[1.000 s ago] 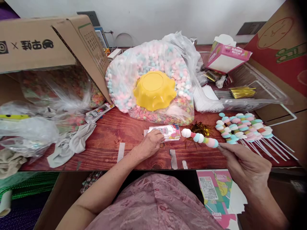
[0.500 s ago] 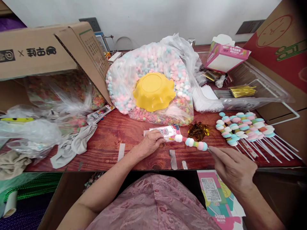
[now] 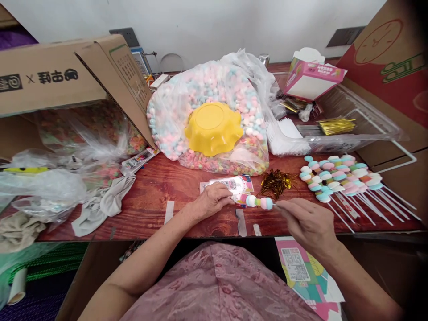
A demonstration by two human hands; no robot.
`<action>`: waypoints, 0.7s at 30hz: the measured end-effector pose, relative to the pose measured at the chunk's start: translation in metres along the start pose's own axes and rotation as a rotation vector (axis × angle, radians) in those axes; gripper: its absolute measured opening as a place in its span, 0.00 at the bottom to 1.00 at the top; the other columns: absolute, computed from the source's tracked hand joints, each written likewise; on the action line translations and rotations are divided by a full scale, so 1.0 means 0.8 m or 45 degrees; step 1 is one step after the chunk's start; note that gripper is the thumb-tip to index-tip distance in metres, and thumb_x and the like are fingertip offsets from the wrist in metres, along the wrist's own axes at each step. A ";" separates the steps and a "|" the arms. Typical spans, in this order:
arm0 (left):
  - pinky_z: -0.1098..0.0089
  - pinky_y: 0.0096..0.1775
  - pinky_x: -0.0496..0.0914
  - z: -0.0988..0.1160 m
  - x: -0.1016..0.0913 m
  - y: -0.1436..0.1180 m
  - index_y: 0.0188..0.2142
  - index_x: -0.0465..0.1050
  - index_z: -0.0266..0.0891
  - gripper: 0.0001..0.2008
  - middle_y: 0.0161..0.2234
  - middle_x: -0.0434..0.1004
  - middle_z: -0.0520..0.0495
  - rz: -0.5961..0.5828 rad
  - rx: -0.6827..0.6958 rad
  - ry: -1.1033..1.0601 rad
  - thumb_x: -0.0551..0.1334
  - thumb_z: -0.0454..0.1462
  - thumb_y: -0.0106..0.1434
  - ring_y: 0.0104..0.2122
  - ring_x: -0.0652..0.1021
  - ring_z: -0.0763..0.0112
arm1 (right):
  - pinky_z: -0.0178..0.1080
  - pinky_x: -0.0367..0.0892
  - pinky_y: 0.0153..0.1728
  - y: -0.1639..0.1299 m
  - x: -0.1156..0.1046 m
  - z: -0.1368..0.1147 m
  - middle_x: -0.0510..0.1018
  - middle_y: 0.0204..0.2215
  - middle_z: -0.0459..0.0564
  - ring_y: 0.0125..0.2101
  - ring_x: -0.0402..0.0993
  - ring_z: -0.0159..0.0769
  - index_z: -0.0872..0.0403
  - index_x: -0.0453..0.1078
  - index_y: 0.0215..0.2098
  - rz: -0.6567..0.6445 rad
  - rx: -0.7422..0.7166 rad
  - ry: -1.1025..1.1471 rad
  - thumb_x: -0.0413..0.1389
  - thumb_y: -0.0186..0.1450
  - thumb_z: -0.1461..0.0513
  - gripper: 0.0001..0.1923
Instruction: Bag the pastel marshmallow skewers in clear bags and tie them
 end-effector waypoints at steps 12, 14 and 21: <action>0.65 0.41 0.66 0.019 0.002 0.014 0.40 0.72 0.35 0.25 0.35 0.76 0.42 -0.102 0.109 0.013 0.55 0.55 0.64 0.37 0.71 0.64 | 0.36 0.63 0.32 0.026 -0.002 -0.037 0.80 0.29 0.50 0.28 0.72 0.32 0.57 0.74 0.39 0.087 -0.246 -0.101 0.53 0.63 0.71 0.10; 0.66 0.38 0.65 0.022 0.003 0.013 0.36 0.72 0.35 0.26 0.32 0.74 0.44 -0.099 0.091 0.037 0.57 0.57 0.61 0.34 0.70 0.65 | 0.36 0.62 0.31 0.032 -0.001 -0.044 0.79 0.28 0.50 0.27 0.71 0.32 0.57 0.74 0.38 0.082 -0.285 -0.100 0.52 0.63 0.72 0.10; 0.67 0.39 0.66 0.019 -0.011 -0.005 0.44 0.70 0.35 0.20 0.38 0.75 0.42 -0.059 -0.088 0.147 0.61 0.51 0.64 0.37 0.73 0.64 | 0.35 0.61 0.31 0.044 0.009 -0.028 0.78 0.27 0.48 0.27 0.72 0.32 0.54 0.73 0.35 -0.089 -0.039 0.009 0.49 0.68 0.66 0.11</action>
Point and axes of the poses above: each hand's wrist, its own y-axis towards the middle knuckle, its own x-axis out of the palm, z = x × y, the point moved 7 cm from there along y, towards the middle knuckle
